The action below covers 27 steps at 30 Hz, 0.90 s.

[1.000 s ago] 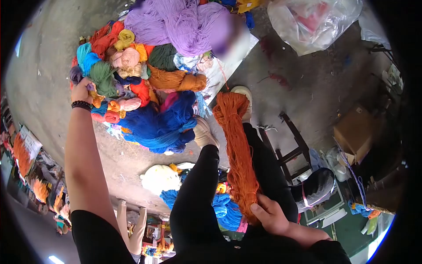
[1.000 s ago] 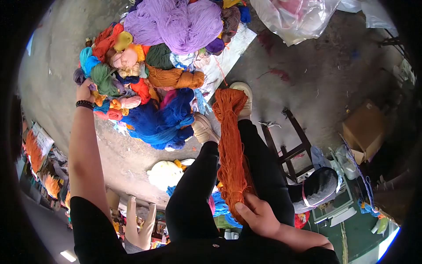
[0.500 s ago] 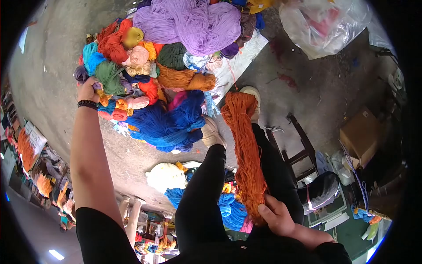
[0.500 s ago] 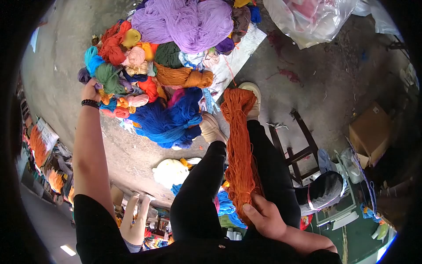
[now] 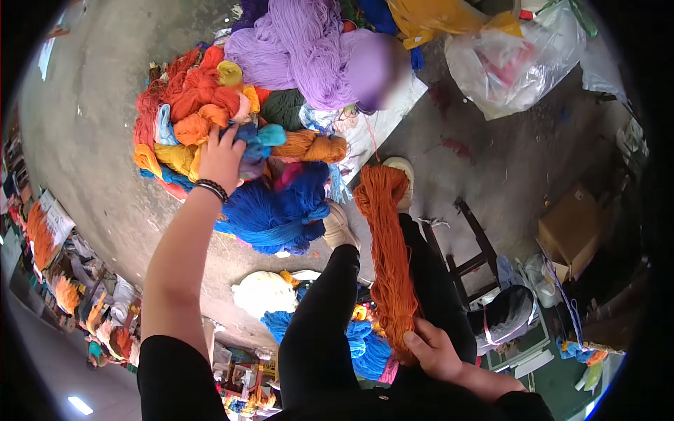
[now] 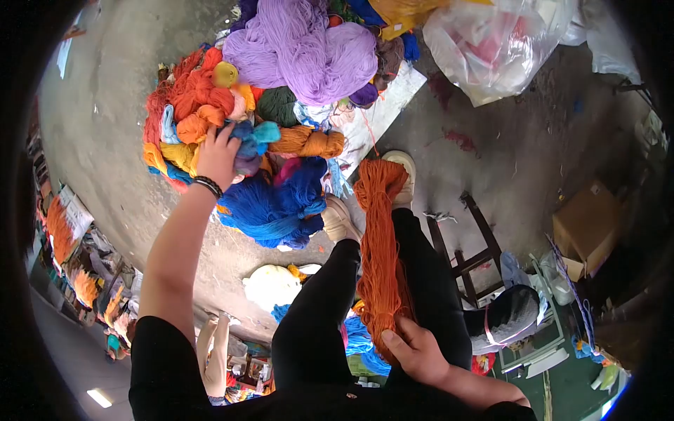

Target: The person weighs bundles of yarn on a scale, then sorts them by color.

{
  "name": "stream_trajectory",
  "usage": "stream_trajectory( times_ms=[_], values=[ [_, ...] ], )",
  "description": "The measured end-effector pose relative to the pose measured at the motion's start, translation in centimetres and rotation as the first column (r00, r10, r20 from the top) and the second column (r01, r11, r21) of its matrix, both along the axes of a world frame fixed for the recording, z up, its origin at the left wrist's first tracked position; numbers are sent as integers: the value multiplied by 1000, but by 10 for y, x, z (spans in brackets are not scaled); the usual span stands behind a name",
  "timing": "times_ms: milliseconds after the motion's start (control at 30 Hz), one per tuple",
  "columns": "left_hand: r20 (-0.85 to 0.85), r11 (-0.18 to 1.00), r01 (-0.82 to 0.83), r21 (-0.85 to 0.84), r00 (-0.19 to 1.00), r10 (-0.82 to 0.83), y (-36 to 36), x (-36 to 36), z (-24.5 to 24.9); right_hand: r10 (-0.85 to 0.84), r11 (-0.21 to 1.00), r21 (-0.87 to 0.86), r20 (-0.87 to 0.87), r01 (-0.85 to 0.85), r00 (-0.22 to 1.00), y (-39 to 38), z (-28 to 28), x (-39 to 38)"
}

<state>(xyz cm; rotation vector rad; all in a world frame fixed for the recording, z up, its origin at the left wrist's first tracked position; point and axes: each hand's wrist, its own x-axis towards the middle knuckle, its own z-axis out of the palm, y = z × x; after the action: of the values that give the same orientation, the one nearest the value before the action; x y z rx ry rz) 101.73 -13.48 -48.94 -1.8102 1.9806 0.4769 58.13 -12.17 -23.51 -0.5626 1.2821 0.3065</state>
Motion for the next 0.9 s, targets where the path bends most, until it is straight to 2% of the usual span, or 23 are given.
stream_trajectory(
  times_ms=[133,200,300,400,533,600,633,700,800,900],
  values=[
    [84,997,-77,2,994,77,5,-18,7,-62,997,53,-13,62,998,6,-2,-4],
    [57,991,-134,1,989,133,9,-26,14,-129,985,114,-34,132,991,11,-4,-7],
    [-66,971,-236,-41,970,233,18,-35,23,-153,984,93,-12,153,988,13,-6,-6],
    [-230,946,-299,-125,936,265,23,-30,36,-104,991,80,-28,106,994,4,-4,1],
    [-341,790,-474,-388,870,355,4,9,40,-104,988,114,-45,108,994,1,-4,4],
    [-219,689,-531,-493,843,492,-3,24,32,-70,990,115,-52,75,996,0,-5,4],
    [-231,686,-532,-497,843,486,-11,32,30,-63,991,113,-50,68,997,0,-6,4],
    [-62,755,-507,-417,844,532,-29,33,30,-18,995,92,-65,24,998,3,-9,3],
    [-47,790,-533,-303,836,546,-54,22,23,0,996,84,-72,6,997,2,-10,6],
    [-59,745,-666,-44,746,663,-70,11,16,1,996,94,-84,7,996,-3,-7,15]
  ],
)
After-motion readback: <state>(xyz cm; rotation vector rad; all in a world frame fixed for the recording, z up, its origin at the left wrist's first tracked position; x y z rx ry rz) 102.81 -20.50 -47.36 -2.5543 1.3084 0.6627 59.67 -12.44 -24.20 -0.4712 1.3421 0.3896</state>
